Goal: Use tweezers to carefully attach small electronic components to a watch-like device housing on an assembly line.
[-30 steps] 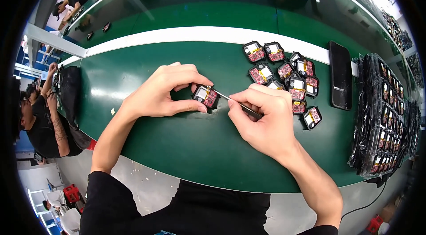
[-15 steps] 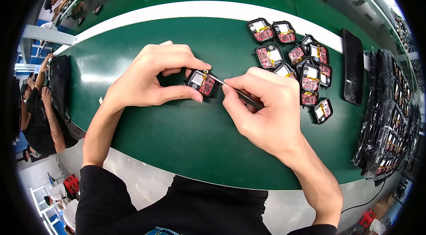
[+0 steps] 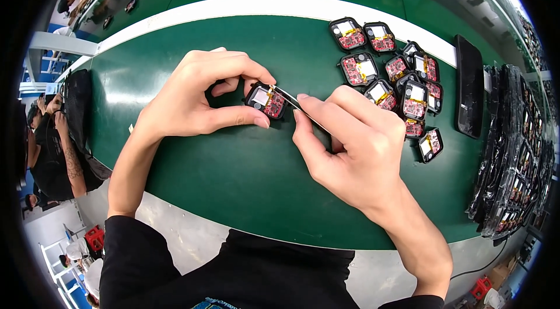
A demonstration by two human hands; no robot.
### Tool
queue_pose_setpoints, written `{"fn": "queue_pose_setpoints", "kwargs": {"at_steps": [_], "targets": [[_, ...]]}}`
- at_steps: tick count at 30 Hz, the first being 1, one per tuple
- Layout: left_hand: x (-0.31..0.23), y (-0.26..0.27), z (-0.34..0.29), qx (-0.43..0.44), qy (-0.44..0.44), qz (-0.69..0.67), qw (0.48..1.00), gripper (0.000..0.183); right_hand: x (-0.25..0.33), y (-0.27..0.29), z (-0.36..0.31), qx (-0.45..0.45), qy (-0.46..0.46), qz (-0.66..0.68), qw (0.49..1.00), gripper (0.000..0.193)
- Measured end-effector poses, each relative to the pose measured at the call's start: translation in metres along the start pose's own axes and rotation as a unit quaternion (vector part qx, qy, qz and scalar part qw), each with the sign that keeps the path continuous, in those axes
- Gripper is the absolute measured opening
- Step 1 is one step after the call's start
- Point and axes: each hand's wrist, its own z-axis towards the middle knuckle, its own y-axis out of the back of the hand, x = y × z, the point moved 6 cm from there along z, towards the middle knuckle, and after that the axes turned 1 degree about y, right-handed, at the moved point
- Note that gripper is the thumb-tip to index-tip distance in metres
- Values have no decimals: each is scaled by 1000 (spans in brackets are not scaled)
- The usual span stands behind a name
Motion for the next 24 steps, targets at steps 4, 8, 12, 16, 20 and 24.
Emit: {"fn": "queue_pose_setpoints", "kwargs": {"at_steps": [4, 8, 12, 16, 20, 24], "targets": [[0, 0, 1, 0, -9, 9, 1000, 50, 1, 0, 0, 1, 14, -12, 1000, 21], [0, 0, 0, -1, -9, 8, 1000, 50, 2, -2, 1, 4, 15, -11, 1000, 21], [1, -1, 0, 0, -18, 10, 1000, 49, 3, -2, 1, 2, 34, -22, 999, 20], [1, 0, 0, 3, -33, 13, 999, 49, 5, -2, 1, 2, 54, -35, 998, 19], [8, 1, 0, 11, -30, -13, 999, 50, 1, -2, 1, 14, 20, 4, 1000, 17], [14, 5, -1, 57, -11, -43, 997, 53, -8, -1, 4, 28, -54, 96, 994, 14]]}}
